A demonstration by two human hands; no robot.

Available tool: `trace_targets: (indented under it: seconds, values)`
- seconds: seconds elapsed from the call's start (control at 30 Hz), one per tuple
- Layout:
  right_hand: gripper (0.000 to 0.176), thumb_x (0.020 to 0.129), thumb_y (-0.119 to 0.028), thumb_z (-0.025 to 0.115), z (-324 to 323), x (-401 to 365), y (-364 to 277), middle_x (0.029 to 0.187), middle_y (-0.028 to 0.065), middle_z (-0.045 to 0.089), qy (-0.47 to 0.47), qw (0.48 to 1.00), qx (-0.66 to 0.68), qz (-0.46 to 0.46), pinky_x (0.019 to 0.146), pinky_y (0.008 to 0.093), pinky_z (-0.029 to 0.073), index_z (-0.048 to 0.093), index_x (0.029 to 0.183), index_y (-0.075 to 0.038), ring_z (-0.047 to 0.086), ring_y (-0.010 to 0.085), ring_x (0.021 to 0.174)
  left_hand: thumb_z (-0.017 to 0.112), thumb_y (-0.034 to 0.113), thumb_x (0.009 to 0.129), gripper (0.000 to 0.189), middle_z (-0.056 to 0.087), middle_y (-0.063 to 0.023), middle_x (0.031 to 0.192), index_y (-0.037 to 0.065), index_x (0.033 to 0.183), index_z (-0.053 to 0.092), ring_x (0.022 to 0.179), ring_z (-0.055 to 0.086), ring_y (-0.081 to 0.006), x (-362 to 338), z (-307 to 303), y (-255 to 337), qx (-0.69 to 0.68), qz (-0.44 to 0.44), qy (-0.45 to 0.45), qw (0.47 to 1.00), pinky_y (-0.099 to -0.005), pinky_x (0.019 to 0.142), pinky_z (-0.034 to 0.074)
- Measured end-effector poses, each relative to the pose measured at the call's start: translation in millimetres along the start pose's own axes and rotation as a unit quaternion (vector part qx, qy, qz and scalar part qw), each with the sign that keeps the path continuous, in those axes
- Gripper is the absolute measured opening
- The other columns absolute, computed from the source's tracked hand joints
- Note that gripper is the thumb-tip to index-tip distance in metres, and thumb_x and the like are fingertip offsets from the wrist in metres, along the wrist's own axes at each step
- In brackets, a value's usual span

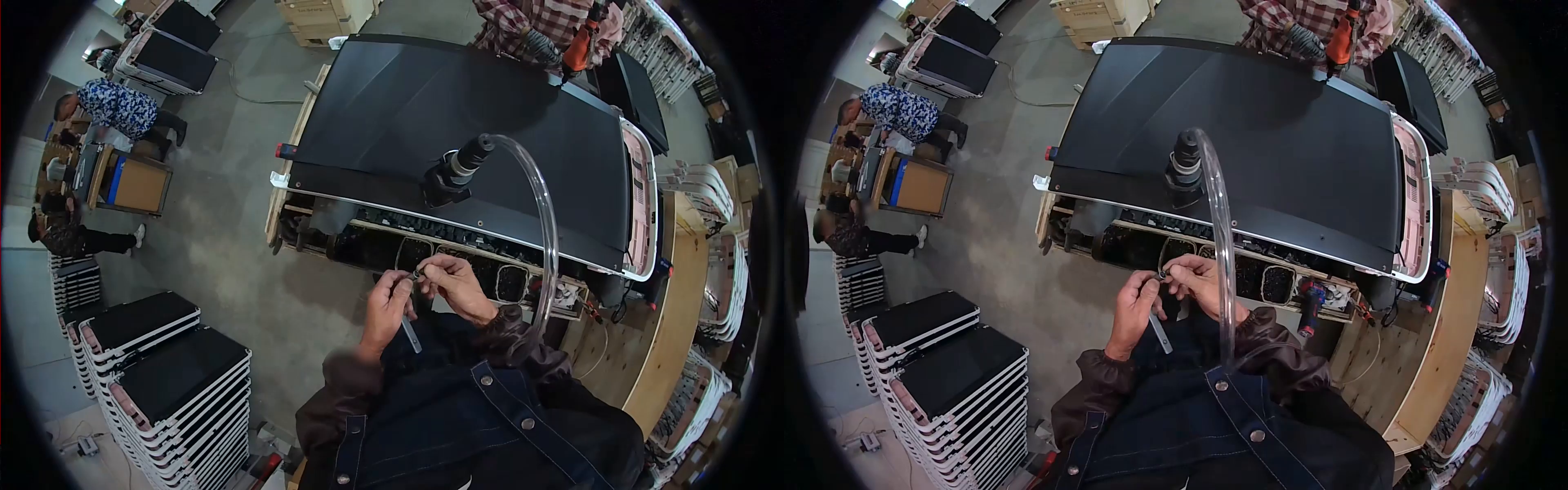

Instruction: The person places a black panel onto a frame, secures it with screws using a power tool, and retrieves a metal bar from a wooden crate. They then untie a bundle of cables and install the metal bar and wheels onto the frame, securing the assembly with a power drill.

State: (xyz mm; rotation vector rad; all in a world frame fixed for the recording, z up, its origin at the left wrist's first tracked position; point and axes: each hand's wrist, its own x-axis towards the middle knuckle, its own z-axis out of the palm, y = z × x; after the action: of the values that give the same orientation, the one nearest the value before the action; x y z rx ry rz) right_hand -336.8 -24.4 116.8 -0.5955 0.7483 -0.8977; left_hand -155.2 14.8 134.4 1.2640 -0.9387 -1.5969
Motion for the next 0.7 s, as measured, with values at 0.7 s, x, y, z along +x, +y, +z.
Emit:
trace_targets:
  seconds: [0.7]
  values:
    - [0.015, 0.101, -0.013, 0.066, 12, 1, -2, 0.084, 0.0052, 0.068, 0.083, 0.988, -0.115, -0.055, 0.066, 0.0274, 0.054, 0.064, 0.106, 0.000, 0.067, 0.0129, 0.074, 0.077, 0.024, 0.092, 0.022, 0.060, -0.0003, 0.088, 0.005, 0.097, 0.069, 0.075, 0.057, -0.0085, 39, -5, 10, 0.098, 0.030, 0.018, 0.995, -0.0268, 0.059, 0.043]
